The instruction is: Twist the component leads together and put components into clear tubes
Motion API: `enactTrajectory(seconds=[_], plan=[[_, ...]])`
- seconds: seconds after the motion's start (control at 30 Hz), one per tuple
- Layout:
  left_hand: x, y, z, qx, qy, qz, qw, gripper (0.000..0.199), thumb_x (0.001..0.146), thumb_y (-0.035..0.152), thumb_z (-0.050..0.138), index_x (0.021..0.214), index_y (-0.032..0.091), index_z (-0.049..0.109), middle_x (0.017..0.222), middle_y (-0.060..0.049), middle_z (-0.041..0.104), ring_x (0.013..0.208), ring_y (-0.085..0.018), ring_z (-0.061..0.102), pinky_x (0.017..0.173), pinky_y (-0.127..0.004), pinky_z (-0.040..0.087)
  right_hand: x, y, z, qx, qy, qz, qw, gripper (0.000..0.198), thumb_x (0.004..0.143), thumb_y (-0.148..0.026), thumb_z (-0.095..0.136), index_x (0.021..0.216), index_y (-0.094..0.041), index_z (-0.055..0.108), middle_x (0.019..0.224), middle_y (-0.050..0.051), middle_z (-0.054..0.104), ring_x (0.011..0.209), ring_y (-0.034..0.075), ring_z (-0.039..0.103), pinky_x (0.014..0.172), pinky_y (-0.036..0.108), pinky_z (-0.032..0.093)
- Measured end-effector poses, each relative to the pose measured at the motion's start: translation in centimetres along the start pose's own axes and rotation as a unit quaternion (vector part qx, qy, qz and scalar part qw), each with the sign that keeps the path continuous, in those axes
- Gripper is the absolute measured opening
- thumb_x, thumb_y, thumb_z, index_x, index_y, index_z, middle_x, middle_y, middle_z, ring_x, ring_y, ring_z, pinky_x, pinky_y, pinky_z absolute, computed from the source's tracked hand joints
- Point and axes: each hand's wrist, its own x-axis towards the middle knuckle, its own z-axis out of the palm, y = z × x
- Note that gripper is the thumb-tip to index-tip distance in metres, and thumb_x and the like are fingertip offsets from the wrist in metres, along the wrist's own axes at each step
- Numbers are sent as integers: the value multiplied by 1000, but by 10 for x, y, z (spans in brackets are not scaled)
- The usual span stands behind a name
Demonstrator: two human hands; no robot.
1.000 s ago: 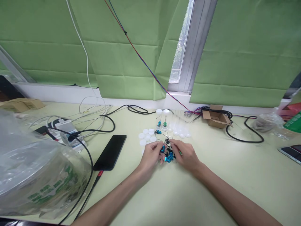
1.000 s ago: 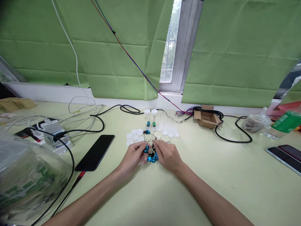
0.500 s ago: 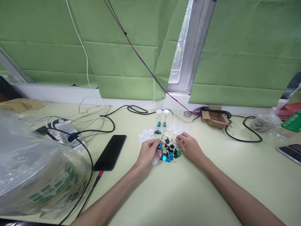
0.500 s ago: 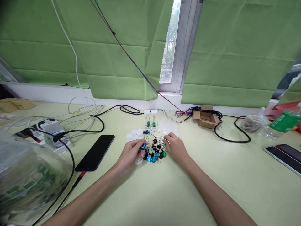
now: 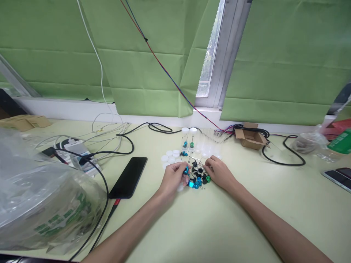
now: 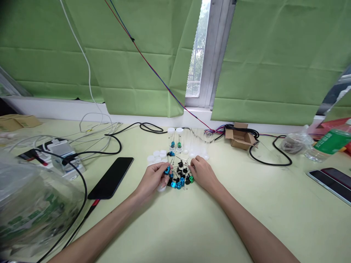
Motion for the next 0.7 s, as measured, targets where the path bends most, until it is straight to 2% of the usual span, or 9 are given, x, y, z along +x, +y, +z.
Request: enactTrajectory(seconds=[0.5, 0.7], plan=[[1, -2, 0, 5, -8, -1, 1000, 31, 76, 45, 66, 70, 15, 63, 57, 2, 55, 37, -5, 42, 40, -21, 29, 0, 0, 3, -10, 8, -8, 1000, 18, 96, -19, 48, 79, -19, 55, 82, 6, 59, 75, 20, 58, 62, 30, 45], [2, -3, -2, 7, -7, -5, 1000, 31, 77, 45, 65, 71, 15, 63, 58, 3, 55, 37, -5, 42, 40, -21, 30, 0, -3, 0, -19, 8, 11, 1000, 18, 96, -19, 47, 79, -20, 53, 82, 6, 60, 75, 20, 59, 63, 30, 44]])
